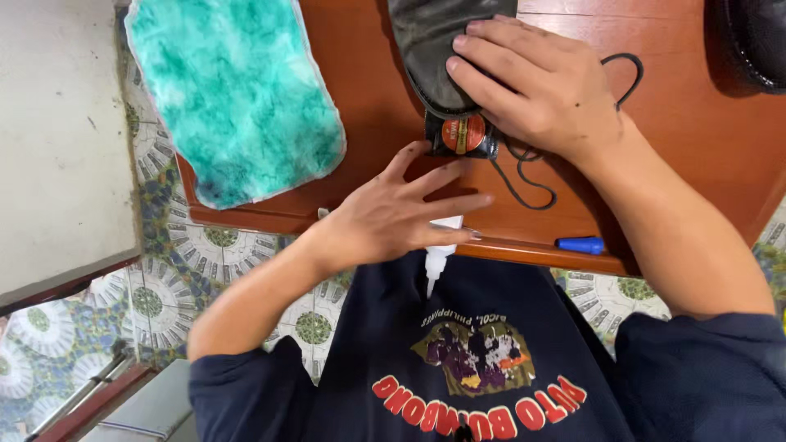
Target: The person applies glue to the toe area of a black leather shoe and presses the leather to bond it. They handle a small packet, a glue bottle, and a cloth while working on the shoe on a wooden table.
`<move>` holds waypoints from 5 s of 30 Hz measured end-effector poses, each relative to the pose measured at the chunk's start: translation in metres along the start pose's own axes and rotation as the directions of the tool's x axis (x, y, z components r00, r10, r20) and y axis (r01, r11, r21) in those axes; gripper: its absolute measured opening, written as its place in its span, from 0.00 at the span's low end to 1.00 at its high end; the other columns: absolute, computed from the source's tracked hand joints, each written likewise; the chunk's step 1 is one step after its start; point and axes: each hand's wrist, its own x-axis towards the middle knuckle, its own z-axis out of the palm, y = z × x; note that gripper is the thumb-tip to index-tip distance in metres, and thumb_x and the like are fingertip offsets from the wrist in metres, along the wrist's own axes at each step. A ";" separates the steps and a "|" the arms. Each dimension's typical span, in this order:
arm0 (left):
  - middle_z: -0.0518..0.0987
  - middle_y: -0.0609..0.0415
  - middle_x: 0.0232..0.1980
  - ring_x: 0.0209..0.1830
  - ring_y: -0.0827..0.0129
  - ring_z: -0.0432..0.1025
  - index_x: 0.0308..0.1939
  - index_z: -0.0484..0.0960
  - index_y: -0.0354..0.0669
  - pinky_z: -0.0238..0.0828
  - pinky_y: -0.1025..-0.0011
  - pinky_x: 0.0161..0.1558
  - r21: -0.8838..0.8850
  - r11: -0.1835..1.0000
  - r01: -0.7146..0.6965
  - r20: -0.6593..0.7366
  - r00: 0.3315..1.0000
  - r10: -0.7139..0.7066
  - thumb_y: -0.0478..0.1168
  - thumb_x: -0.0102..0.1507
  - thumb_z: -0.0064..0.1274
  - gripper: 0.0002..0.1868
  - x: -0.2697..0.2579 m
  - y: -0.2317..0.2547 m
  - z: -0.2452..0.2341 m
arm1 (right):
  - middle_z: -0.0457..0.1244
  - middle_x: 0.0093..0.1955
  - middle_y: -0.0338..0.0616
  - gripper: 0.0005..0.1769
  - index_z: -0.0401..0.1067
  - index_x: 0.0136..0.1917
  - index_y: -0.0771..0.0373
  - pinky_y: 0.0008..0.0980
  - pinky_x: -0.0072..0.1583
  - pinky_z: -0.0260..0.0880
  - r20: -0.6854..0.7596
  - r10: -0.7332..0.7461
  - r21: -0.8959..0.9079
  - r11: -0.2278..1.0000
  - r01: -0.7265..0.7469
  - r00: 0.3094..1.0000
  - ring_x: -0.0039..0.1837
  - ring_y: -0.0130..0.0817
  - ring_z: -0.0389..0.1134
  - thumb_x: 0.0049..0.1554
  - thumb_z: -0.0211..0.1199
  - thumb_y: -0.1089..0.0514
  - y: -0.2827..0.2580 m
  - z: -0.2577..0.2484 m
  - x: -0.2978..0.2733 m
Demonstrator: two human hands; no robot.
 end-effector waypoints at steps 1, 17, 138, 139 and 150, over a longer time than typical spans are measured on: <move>0.71 0.63 0.72 0.74 0.57 0.62 0.55 0.77 0.69 0.57 0.41 0.71 0.033 0.999 -0.002 0.026 1.000 0.001 0.45 0.62 0.57 0.17 0.003 -0.003 0.002 | 0.68 0.62 0.49 0.18 0.76 0.60 0.68 0.39 0.66 0.75 0.004 0.000 0.001 1.000 0.000 1.000 0.65 0.45 0.71 0.56 0.67 0.65 0.001 -0.001 0.002; 0.82 0.51 0.49 0.51 0.61 0.77 0.61 0.76 0.39 0.64 0.60 0.57 -0.376 0.907 0.188 -0.092 0.967 -0.239 0.47 0.59 0.67 0.30 0.041 0.011 -0.004 | 0.67 0.67 0.43 0.34 0.74 0.68 0.60 0.40 0.71 0.63 0.345 0.233 -0.283 0.949 -0.136 0.909 0.71 0.40 0.64 0.46 0.67 0.61 -0.005 -0.077 -0.009; 0.61 0.43 0.80 0.76 0.57 0.57 0.76 0.58 0.38 0.52 0.64 0.72 0.599 0.569 -0.564 0.534 0.810 0.241 0.37 0.62 0.31 0.35 0.155 -0.142 -0.095 | 0.66 0.65 0.49 0.27 0.69 0.67 0.69 0.39 0.66 0.72 0.565 0.820 0.794 -0.571 -0.208 -0.092 0.65 0.38 0.68 0.68 0.47 0.45 0.029 0.005 -0.049; 0.63 0.43 0.78 0.75 0.57 0.59 0.75 0.61 0.37 0.53 0.63 0.72 0.298 0.889 -0.347 0.430 0.881 0.199 0.37 0.66 0.34 0.31 0.157 -0.138 -0.097 | 0.66 0.65 0.51 0.27 0.68 0.66 0.70 0.42 0.67 0.72 0.577 0.817 0.807 -0.574 -0.137 -0.024 0.66 0.40 0.69 0.70 0.47 0.44 0.031 0.007 -0.048; 0.78 0.53 0.63 0.65 0.67 0.71 0.61 0.78 0.44 0.66 0.67 0.70 -0.704 0.606 0.370 0.362 0.921 -0.142 0.37 0.68 0.50 0.17 0.143 -0.120 -0.067 | 0.65 0.69 0.48 0.23 0.67 0.71 0.66 0.41 0.70 0.67 0.518 0.766 0.774 -0.609 0.173 0.380 0.68 0.36 0.67 0.67 0.50 0.53 -0.025 0.016 -0.039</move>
